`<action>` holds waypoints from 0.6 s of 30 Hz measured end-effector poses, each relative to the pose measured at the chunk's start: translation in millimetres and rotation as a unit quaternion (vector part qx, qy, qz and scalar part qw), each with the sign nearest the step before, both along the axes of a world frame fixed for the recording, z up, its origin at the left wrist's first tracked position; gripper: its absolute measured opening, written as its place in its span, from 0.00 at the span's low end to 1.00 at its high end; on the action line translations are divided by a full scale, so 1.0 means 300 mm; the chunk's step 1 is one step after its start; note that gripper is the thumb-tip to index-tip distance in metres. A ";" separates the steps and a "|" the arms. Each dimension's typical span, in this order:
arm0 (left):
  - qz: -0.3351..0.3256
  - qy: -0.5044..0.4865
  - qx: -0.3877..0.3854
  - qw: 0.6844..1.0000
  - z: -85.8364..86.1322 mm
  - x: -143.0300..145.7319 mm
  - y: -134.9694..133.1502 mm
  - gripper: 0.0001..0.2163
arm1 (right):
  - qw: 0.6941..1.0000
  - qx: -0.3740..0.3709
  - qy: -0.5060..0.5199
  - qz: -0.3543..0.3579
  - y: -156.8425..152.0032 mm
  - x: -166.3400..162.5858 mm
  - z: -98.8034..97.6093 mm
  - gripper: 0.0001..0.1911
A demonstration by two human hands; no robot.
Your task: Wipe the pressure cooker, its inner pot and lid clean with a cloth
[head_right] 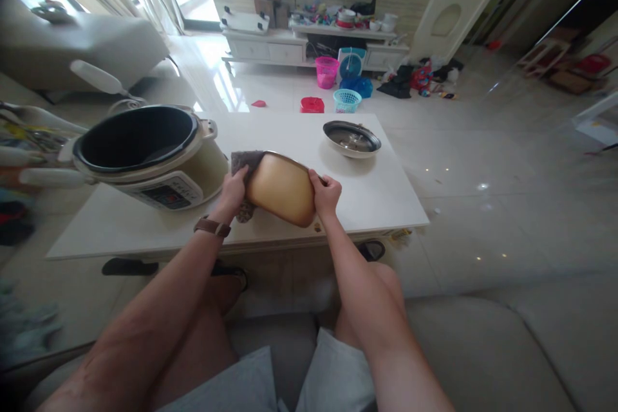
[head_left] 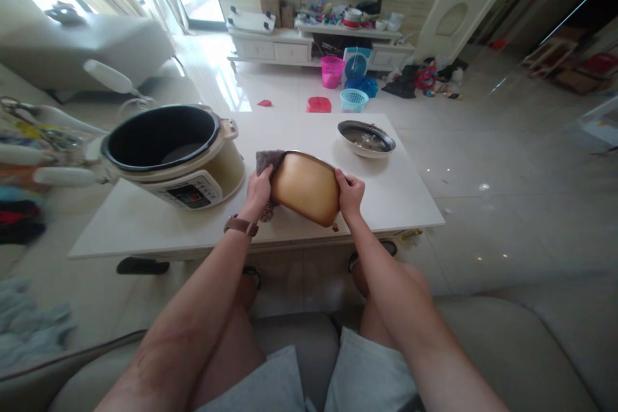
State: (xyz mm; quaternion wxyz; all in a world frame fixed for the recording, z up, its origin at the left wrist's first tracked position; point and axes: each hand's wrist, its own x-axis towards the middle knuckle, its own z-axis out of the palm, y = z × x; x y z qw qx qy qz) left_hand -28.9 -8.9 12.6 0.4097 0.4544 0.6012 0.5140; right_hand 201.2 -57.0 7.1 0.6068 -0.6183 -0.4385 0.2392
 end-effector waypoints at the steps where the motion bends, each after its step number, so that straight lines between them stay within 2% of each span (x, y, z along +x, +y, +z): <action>1: -0.008 0.029 0.039 0.999 0.019 0.008 -0.022 0.21 | 1.000 -0.004 -0.008 0.002 0.001 0.001 0.003 0.35; 3: -0.037 0.119 0.121 0.985 0.062 0.021 -0.073 0.21 | 0.999 -0.007 -0.036 0.007 0.005 -0.003 0.017 0.33; 6: -0.111 0.240 0.231 0.936 0.114 0.034 -0.144 0.23 | 0.997 0.011 -0.078 0.003 0.008 -0.022 0.049 0.31; 8: -0.153 0.289 0.268 0.906 0.129 0.040 -0.170 0.25 | 0.996 0.014 -0.085 -0.008 0.010 -0.033 0.066 0.31; 10: -0.165 0.294 0.279 0.899 0.125 0.043 -0.171 0.25 | 0.996 0.001 -0.082 -0.017 0.016 -0.035 0.072 0.32; 13: -0.119 0.226 0.240 0.936 0.091 0.038 -0.129 0.23 | 0.997 -0.020 -0.074 -0.022 0.026 -0.021 0.057 0.35; 16: -0.044 0.084 0.123 0.988 0.027 0.022 -0.056 0.22 | 0.998 -0.015 -0.048 -0.023 0.029 0.000 0.030 0.37; 18: -0.012 -0.022 0.040 0.999 -0.018 0.019 -0.013 0.23 | 0.999 -0.008 -0.026 -0.028 0.025 0.008 0.013 0.37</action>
